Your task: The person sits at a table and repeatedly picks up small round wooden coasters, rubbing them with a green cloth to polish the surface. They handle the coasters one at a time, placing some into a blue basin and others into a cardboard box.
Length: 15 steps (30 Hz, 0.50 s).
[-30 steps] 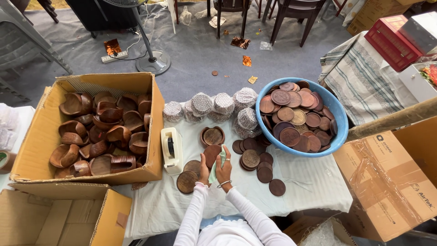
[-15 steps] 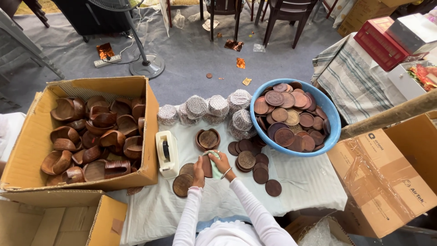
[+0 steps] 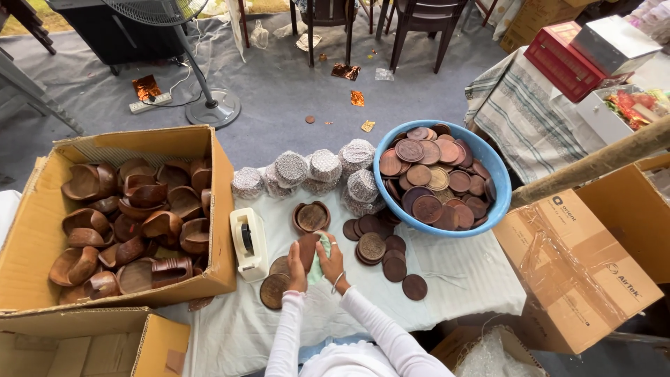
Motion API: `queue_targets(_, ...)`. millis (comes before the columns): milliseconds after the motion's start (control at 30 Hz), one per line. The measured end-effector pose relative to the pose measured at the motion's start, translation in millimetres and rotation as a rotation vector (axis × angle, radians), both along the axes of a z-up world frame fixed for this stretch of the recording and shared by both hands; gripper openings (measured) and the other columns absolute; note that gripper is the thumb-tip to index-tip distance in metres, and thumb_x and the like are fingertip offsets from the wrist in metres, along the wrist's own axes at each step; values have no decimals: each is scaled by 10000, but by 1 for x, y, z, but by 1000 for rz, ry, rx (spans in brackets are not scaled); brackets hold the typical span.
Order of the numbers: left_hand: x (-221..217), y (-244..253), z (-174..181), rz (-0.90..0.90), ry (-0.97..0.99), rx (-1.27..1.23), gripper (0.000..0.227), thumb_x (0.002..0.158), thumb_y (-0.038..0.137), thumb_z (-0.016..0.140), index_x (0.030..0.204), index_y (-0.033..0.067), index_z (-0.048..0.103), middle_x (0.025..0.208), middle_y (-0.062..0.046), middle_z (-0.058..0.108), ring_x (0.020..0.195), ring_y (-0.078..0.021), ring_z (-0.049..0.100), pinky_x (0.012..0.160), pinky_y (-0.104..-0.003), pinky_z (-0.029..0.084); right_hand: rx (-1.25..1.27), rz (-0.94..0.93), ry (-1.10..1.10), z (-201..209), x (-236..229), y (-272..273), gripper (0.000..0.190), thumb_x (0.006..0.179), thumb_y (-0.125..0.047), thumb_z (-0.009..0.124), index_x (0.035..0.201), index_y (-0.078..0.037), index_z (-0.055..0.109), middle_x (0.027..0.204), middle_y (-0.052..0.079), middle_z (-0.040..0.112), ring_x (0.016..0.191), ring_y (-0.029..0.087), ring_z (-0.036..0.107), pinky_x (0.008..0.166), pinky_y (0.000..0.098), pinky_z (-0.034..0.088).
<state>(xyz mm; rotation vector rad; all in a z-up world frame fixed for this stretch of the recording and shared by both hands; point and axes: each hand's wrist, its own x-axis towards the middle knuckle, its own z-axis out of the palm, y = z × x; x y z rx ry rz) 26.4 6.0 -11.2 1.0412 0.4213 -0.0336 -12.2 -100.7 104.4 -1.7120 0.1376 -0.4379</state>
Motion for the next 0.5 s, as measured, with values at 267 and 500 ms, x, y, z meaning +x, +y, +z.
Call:
queue_targets(267,-5,17,-23,-406,111,-68,532,1055,460,513,1243,-8,681,1183,-79,708,1027,-161,656,880,-321,521,239,652,413,-96,38,-38,262,1045,-241,640,1161,-19,715,1068,-1,719,959,77,637,841,260,521)
queue_targets(500,-16,9,-3,11,105,-210,559,1064,469,438,1314,-4,598,1277,-72,687,1115,-163,675,955,-305,537,182,196,307,-48,0,1,380,970,-259,669,1306,-81,652,1078,17,721,927,94,628,835,274,527)
